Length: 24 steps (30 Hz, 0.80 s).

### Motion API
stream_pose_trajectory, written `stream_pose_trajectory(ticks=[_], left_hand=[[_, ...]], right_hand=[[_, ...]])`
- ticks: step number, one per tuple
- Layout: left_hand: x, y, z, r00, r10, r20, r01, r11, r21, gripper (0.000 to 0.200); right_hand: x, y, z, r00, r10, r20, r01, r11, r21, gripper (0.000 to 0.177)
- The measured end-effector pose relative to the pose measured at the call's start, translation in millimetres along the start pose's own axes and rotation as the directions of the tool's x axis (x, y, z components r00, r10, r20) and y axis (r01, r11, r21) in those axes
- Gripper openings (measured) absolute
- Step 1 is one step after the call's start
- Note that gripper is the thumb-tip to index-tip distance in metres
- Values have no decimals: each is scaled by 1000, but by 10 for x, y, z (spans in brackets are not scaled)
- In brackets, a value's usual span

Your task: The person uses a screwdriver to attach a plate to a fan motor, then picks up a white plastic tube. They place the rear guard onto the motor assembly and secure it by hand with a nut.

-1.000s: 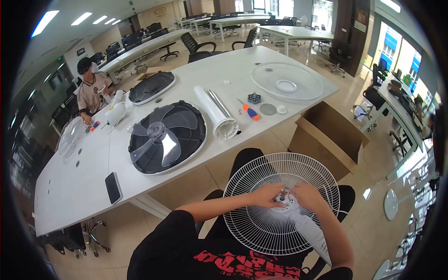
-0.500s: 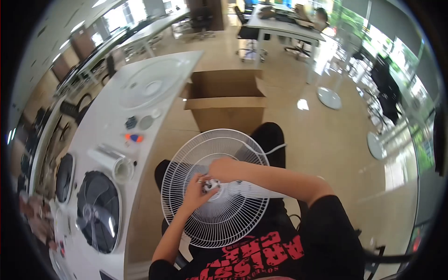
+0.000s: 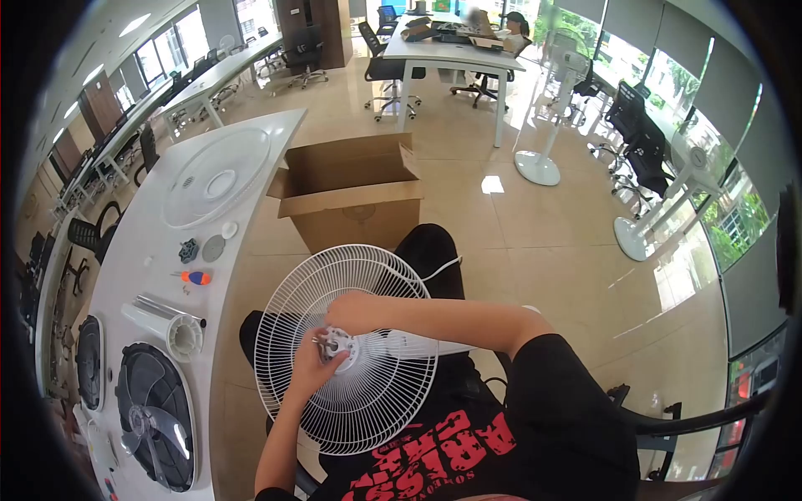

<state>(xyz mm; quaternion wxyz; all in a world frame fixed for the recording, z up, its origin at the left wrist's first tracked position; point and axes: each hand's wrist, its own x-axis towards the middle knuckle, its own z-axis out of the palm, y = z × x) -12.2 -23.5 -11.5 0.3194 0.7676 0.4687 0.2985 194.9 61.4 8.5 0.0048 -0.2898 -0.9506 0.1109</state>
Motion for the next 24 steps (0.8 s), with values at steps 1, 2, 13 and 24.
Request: stream_pose_trajectory(ticks=[1, 2, 13, 24], left_hand=[[12, 35, 17, 1000, 8, -20, -7, 999, 45, 55], [19, 63, 43, 999, 17, -40, -13, 996, 91, 55], [47, 155, 27, 998, -56, -4, 55, 982, 179, 43], [15, -71, -46, 992, 120, 48, -120, 993, 1, 48]], right_hand=[[-15, -5, -21, 1000, 3, -6, -3, 1000, 5, 20], [-33, -15, -39, 1000, 6, -14, -6, 1000, 10, 20], [-32, -46, 23, 996, -8, -92, 12, 999, 43, 18], [-29, 14, 135, 978, -41, -205, 56, 996, 72, 14]])
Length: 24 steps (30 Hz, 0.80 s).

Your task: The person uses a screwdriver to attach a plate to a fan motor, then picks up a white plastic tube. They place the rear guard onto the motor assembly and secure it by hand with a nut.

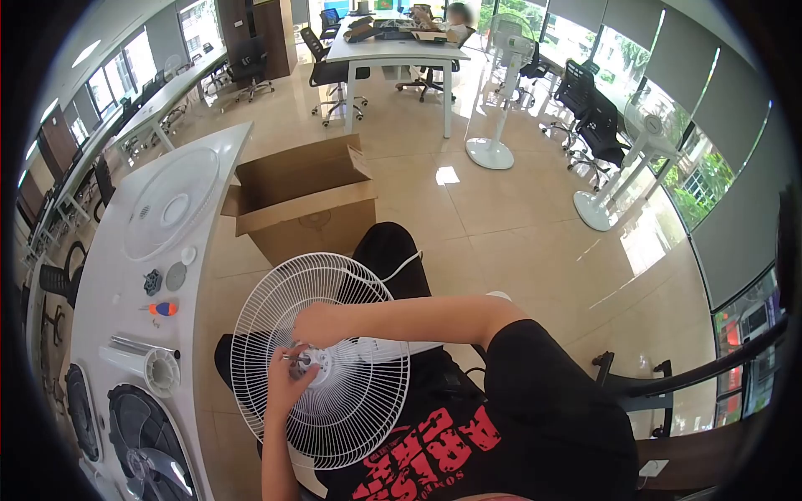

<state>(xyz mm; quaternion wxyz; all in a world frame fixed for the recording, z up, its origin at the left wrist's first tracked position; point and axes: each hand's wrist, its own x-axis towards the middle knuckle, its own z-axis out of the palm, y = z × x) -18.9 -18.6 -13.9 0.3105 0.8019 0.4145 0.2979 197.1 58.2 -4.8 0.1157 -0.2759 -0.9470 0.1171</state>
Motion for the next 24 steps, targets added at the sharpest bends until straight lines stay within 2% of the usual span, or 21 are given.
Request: stream_pose_trajectory(ticks=[2, 5, 6, 9, 13, 16, 19, 22, 24], left_hand=[[10, 39, 21, 1000, -6, -29, 7, 1000, 28, 49], [25, 31, 26, 995, -96, -13, 96, 989, 114, 53], [44, 23, 57, 997, -44, -64, 51, 993, 107, 49], [57, 74, 158, 978, -96, -188, 114, 990, 89, 45], [144, 237, 162, 955, -247, -164, 272, 951, 150, 44], [127, 196, 164, 960, -226, -166, 260, 940, 221, 44], [77, 134, 106, 963, -234, -137, 257, 949, 184, 45], [14, 95, 17, 993, 58, -102, -59, 998, -16, 47], [-35, 4, 25, 996, 70, -56, -74, 995, -62, 49]], right_hand=[[-7, -3, -50, 999, 20, 30, -20, 1000, 3, 14], [28, 2, -21, 997, 48, 60, -48, 999, -1, 15], [37, -6, -37, 996, 58, 69, -57, 998, -6, 15], [19, -30, -82, 992, 44, 115, -42, 999, -16, 16], [7, -62, -128, 992, 30, 120, -26, 999, -30, 17], [-6, -110, -138, 993, 33, 110, -30, 999, -24, 17], [-26, -109, -177, 993, 43, 106, -40, 999, -30, 16], [-11, -88, -107, 993, 50, 103, -49, 999, -18, 15], [-15, -86, -103, 996, 31, 81, -30, 999, -12, 14]])
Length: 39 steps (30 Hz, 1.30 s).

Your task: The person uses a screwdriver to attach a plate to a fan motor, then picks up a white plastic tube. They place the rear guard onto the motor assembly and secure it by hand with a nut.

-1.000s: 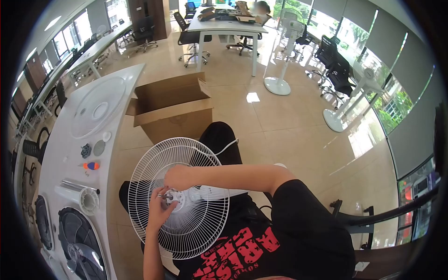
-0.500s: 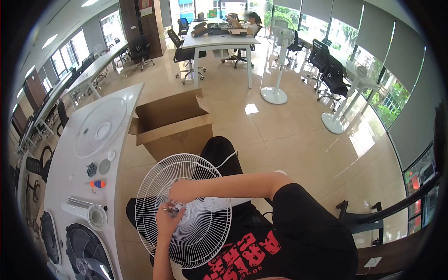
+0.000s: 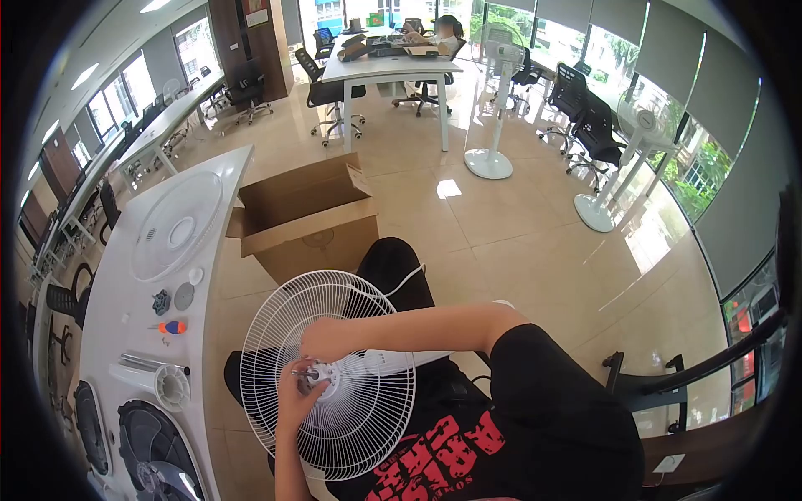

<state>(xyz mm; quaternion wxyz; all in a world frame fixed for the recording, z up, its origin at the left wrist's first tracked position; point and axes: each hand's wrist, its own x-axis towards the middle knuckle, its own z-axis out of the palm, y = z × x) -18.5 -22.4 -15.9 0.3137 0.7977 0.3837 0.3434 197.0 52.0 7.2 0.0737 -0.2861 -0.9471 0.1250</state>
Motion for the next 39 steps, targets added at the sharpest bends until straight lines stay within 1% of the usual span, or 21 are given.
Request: stream_pose_trajectory(ticks=[1, 3, 7, 10, 13, 16, 17, 19, 20, 21, 22, 23, 24, 25, 26, 27, 29, 32, 35, 36, 39], left_hand=[[-5, -31, 13, 1000, 10, 21, -9, 1000, -25, 51], [-2, -21, 4, 997, -48, 63, 55, 993, -102, 53], [-1, -72, -64, 978, -141, 153, 170, 966, -197, 59], [-9, -140, -1, 989, -120, 92, 143, 940, -309, 62], [-25, -178, 42, 987, -151, 44, 155, 984, -83, 68], [39, 111, 128, 976, -200, -89, 195, 979, -58, 61], [63, 128, 129, 983, -148, -105, 155, 986, 63, 59], [97, 112, 148, 985, -83, -154, 127, 945, 303, 57], [95, 123, 143, 981, -116, -154, 156, 948, 276, 56], [108, 143, 130, 974, -155, -165, 193, 948, 252, 55], [106, 56, 177, 972, -126, -199, 175, 952, 251, 56], [104, 2, 200, 968, -98, -229, 159, 952, 261, 56], [147, 164, 153, 957, -200, -212, 248, 940, 235, 54], [139, 212, 151, 933, -278, -229, 313, 940, 132, 52], [106, 154, 182, 936, -258, -241, 300, 940, 160, 52], [87, 55, 185, 942, -224, -250, 275, 942, 192, 51], [40, -71, 114, 977, -63, -204, 131, 931, 342, 54], [-33, -188, -2, 971, 148, -186, -110, 973, 201, 57], [-122, -283, -41, 1000, -28, 12, 29, 992, -120, 59], [-128, -274, -62, 998, -38, 53, 43, 993, -106, 57], [-113, -356, -14, 999, 26, 28, -24, 999, -48, 57]], right_hand=[[-1, -11, -23, 1000, 12, 26, -12, 1000, 0, 14], [-3, -42, -81, 996, 38, 76, -37, 999, -4, 14], [1, -29, -66, 999, 33, 42, -34, 999, 12, 16], [-20, -47, -86, 999, 28, 35, -29, 999, 30, 19], [-5, 0, -72, 1000, 19, 19, -19, 1000, 15, 23], [27, 58, -42, 1000, 22, 21, -22, 1000, 7, 25], [14, 40, -41, 999, 22, 28, -23, 1000, 11, 25], [-13, 15, -48, 999, 20, 38, -22, 998, 55, 27], [-33, 16, -42, 999, 14, 40, -18, 995, 101, 29], [-46, 33, -7, 1000, -13, -1, 13, 998, 64, 32], [-43, 67, 7, 998, -51, -48, 52, 998, 31, 36], [-35, 35, -47, 1000, -8, 22, 7, 1000, 19, 42], [-42, 11, -105, 999, -18, 36, 19, 999, -29, 43], [-25, -9, -110, 995, 26, 93, -22, 999, -44, 43], [-32, -12, -107, 999, -13, 51, 15, 999, -40, 42], [-39, -39, -129, 998, -3, 60, 6, 999, -49, 35], [-52, -102, -243, 999, 1, 54, 0, 1000, -20, 26], [-43, -154, -296, 1000, -21, 18, 21, 999, 24, 24], [-41, -191, -309, 999, -47, -27, 48, 998, 38, 24], [-34, -199, -309, 999, -38, -25, 39, 999, 34, 24], [-16, -199, -309, 999, -28, -16, 28, 999, 23, 24]])
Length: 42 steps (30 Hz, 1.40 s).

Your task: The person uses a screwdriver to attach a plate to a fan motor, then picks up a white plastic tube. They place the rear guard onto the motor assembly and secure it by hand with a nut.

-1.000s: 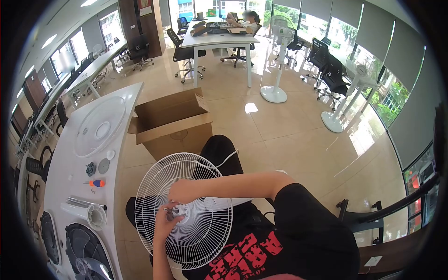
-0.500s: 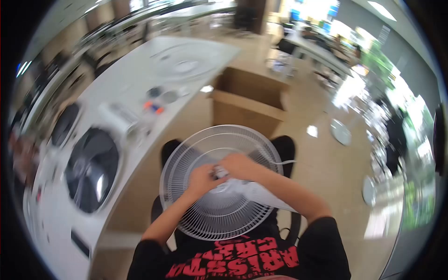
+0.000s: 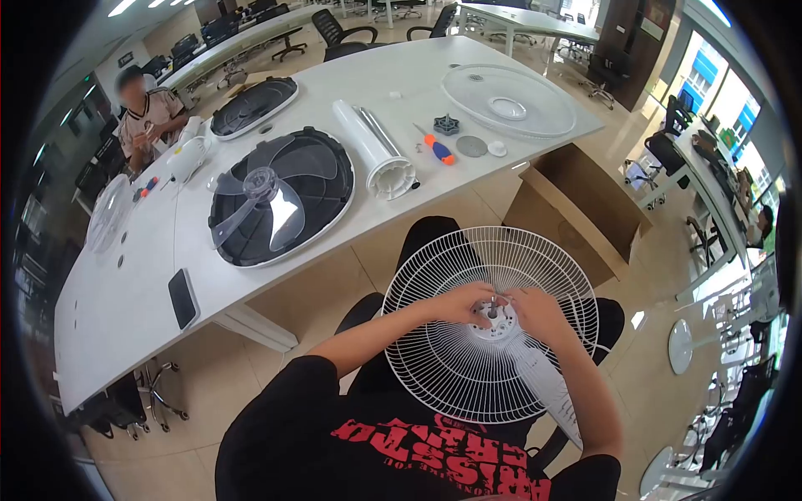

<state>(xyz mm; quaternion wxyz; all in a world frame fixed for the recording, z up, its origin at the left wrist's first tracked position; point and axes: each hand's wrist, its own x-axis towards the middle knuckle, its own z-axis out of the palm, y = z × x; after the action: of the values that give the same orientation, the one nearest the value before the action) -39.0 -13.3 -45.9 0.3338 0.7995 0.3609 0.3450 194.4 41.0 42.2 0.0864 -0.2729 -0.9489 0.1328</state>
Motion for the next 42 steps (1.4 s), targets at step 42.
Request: stream_pose_trajectory(ticks=[42], left_hand=[[13, 259, 77, 994, -105, -34, 105, 994, -6, 74]], right_hand=[[8, 115, 47, 999, 23, 34, -24, 999, 48, 30]])
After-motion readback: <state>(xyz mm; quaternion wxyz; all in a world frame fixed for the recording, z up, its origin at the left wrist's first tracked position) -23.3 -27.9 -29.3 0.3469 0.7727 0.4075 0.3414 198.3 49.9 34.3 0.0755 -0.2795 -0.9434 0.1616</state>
